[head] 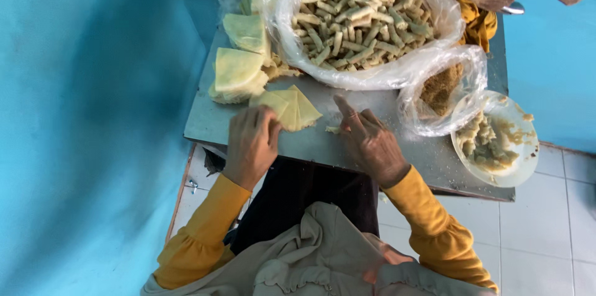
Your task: The person tears small pieces from flat dough sheets, rolls and shapes each piece by hand into a short cylinder, and places the shaped dough sticks into a large plastic-lined bowl already filled with similar pieces. They repeat this cycle continuously, occasionally reaching into the bowl to reposition pieces.
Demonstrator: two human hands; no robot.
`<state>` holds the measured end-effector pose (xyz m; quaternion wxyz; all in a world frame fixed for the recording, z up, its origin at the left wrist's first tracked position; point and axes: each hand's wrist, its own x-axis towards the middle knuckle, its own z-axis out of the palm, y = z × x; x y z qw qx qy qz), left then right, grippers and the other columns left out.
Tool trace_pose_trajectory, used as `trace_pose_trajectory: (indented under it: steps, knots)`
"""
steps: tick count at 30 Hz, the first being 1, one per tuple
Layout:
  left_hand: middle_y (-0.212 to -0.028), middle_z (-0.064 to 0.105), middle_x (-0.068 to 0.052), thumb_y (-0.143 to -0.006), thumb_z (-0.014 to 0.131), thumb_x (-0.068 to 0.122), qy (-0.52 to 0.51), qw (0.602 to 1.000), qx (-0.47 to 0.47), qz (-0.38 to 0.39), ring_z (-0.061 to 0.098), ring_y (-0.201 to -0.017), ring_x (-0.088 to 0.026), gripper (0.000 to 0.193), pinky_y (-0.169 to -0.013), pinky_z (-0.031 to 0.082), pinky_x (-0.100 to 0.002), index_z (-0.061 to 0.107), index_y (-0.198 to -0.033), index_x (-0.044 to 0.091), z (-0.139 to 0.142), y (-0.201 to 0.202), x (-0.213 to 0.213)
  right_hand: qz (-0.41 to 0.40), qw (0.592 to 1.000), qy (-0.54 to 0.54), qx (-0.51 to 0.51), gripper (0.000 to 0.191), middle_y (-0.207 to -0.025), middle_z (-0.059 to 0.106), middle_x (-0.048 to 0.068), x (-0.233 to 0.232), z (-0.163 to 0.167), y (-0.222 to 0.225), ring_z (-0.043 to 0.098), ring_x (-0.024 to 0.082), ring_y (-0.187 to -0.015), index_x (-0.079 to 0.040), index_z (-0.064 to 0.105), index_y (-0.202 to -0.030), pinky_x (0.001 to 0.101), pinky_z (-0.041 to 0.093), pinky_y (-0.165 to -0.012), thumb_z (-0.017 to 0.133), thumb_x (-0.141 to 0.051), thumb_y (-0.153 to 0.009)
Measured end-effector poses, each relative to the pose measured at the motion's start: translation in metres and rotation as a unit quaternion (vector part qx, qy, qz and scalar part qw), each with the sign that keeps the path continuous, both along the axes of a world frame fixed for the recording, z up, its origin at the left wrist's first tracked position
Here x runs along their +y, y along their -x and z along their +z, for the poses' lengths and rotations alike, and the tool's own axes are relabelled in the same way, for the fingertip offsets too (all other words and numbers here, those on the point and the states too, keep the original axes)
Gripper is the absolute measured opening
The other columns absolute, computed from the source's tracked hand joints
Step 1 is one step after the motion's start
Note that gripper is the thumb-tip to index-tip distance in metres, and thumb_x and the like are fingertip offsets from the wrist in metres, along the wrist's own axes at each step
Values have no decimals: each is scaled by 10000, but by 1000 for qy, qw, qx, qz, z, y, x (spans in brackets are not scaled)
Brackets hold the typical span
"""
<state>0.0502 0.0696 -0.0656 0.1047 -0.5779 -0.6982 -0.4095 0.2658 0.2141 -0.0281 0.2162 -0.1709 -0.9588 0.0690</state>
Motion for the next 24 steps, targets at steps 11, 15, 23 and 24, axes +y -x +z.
trace_pose_trajectory:
  steps: [11,15,23,24]
  knots:
    - [-930,583,-152,-901,625,-2,34,999,24,20,589,-892,-391,130,-838,470,-488,542,-988,49,-3,2,5,-57,982,-117,140,611,-1344,660,324,10,84,12,729,336,-1158,8,291,-1558,311,625,-776,492,184,-1009]
    - [-972,599,-156,-917,603,-22,34,999,-25,-17,615,-945,-369,176,-856,497,-462,528,-1063,42,1,-6,6,78,968,100,217,694,-1262,705,215,-22,29,21,755,235,-1065,-4,153,-1598,308,634,-854,600,104,-1079]
    - [-958,608,-188,-926,678,92,74,996,6,53,614,-908,-362,139,-801,510,-456,562,-968,27,14,0,-6,-59,953,249,164,648,-1113,731,151,-47,5,-3,760,229,-1012,-9,384,-1519,335,637,-867,631,115,-933]
    - [-956,611,-185,-928,673,83,69,996,11,50,618,-919,-367,128,-811,516,-454,566,-972,28,15,1,-8,-66,951,257,156,642,-1118,732,148,-48,6,-6,759,227,-1027,-10,396,-1515,339,630,-887,626,119,-930]
